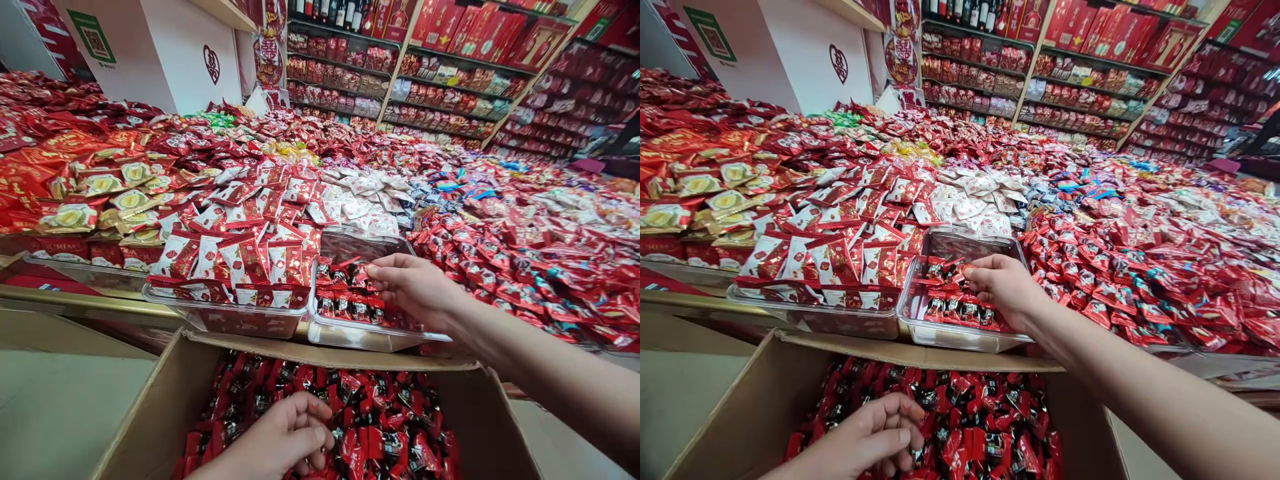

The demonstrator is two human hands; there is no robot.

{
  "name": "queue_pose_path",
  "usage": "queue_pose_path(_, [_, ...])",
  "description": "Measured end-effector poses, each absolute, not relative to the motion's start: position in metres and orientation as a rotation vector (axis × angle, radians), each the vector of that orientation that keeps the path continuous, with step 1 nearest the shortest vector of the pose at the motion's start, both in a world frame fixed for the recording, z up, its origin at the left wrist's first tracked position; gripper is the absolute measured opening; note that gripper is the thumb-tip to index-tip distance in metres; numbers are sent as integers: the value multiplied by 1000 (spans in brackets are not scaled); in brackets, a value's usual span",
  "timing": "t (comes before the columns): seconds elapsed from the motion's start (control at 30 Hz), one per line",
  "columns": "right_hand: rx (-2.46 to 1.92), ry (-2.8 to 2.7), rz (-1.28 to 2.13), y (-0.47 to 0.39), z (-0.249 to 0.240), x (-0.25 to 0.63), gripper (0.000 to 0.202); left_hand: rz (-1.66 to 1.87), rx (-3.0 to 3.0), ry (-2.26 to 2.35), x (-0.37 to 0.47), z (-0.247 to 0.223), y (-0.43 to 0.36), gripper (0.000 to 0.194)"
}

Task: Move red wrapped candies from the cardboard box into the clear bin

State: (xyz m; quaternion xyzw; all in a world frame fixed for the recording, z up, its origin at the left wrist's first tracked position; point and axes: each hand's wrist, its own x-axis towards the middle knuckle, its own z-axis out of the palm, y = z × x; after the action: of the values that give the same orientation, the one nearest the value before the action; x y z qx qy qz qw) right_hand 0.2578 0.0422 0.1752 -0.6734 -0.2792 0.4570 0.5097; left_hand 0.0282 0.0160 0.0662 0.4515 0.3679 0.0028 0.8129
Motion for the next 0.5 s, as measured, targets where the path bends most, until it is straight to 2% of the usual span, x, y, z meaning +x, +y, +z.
queue_pose_path(0.2, [-1827, -481, 1059, 94, 131, 261, 15, -22, 1055, 741, 27, 66, 14, 21])
queue_pose_path(0.37, [-1903, -500, 1068, 107, 113, 258, 9, -36, 1148, 655, 22, 54, 17, 23])
queue_pose_path(0.5, [-1973, -545, 1106, 108, 106, 256, 7, -71, 1201, 571, 19, 43, 15, 32])
